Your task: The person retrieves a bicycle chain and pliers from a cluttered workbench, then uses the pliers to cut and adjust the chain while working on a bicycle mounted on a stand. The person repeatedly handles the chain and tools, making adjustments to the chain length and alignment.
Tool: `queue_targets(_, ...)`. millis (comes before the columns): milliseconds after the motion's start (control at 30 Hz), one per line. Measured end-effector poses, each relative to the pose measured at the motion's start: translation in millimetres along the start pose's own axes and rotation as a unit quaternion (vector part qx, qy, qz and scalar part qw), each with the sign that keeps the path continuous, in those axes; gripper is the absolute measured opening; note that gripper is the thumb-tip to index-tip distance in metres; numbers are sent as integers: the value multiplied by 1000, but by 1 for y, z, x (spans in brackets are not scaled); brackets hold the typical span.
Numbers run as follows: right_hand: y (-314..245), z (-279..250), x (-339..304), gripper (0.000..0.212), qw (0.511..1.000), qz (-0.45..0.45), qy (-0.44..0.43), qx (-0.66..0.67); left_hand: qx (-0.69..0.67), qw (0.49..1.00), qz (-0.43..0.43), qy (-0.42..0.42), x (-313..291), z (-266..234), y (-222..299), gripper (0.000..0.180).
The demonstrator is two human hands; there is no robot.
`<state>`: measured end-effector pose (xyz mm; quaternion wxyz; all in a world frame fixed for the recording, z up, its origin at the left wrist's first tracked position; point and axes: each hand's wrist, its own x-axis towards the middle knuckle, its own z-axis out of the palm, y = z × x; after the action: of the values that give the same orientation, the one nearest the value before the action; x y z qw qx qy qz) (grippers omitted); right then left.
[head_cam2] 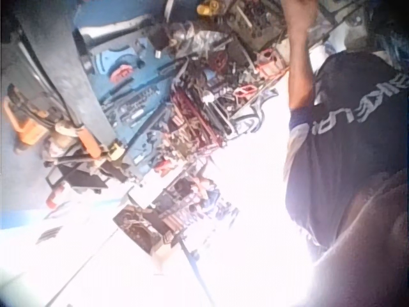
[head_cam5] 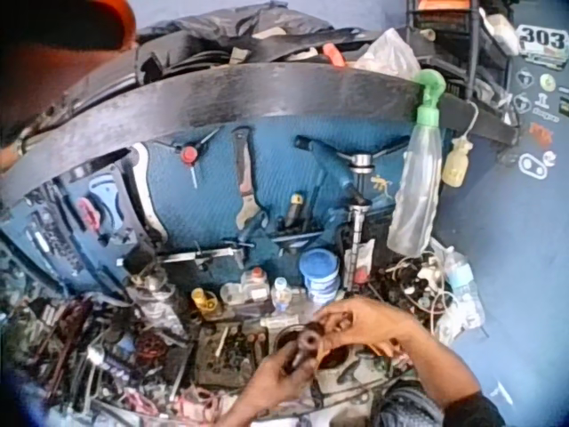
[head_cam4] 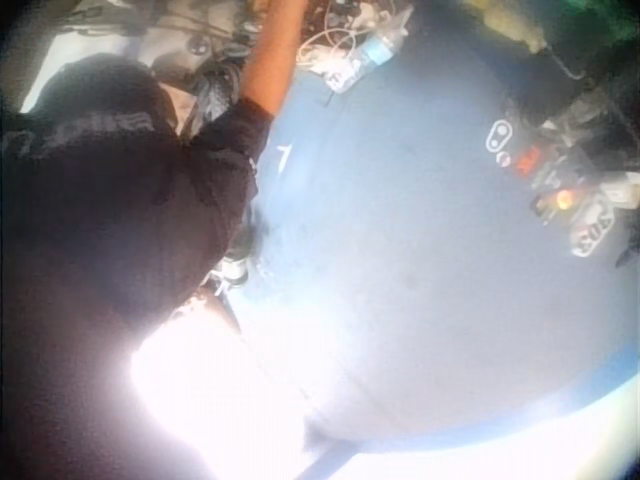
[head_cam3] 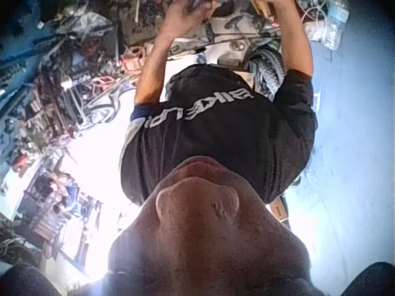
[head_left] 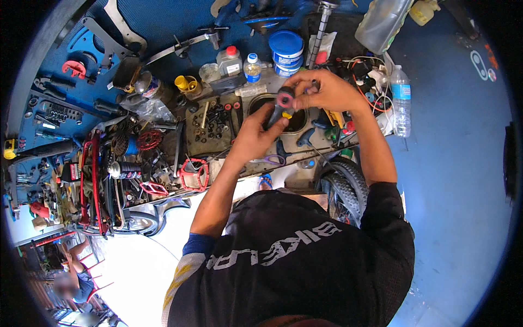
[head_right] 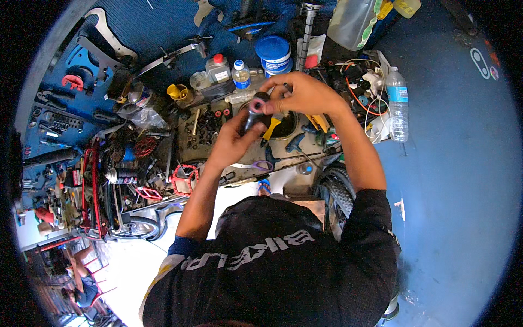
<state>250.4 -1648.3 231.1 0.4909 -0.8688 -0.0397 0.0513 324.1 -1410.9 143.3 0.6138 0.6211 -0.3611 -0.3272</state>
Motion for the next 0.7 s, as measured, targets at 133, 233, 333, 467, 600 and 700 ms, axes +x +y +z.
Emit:
queue_targets(133, 0, 5, -1, 44, 996, 5, 80, 31, -354, 932, -62, -40, -22, -21, -5, 54)
queue_targets(233, -10, 6, -4, 42, 995, 4, 98, -10, -477, 878, -34, -35, -33, -30, -12, 54)
queue_targets(333, -16, 8, -1, 42, 994, 19, 103, -30, -533, 844, -26, -47, -40, -35, -19, 54)
queue_targets(467, -27, 14, 2, 32, 992, 14, 116, -38, -629, 763, 18, -148, -46, -37, -26, 51)
queue_targets(600, -42, 41, 5, 23, 991, -58, 116, -26, -636, 758, 17, -145, -48, -36, -25, 50)
queue_targets(700, -49, 67, 13, 25, 973, -168, 126, -98, -622, 773, 6, -121, -49, -36, -26, 50)
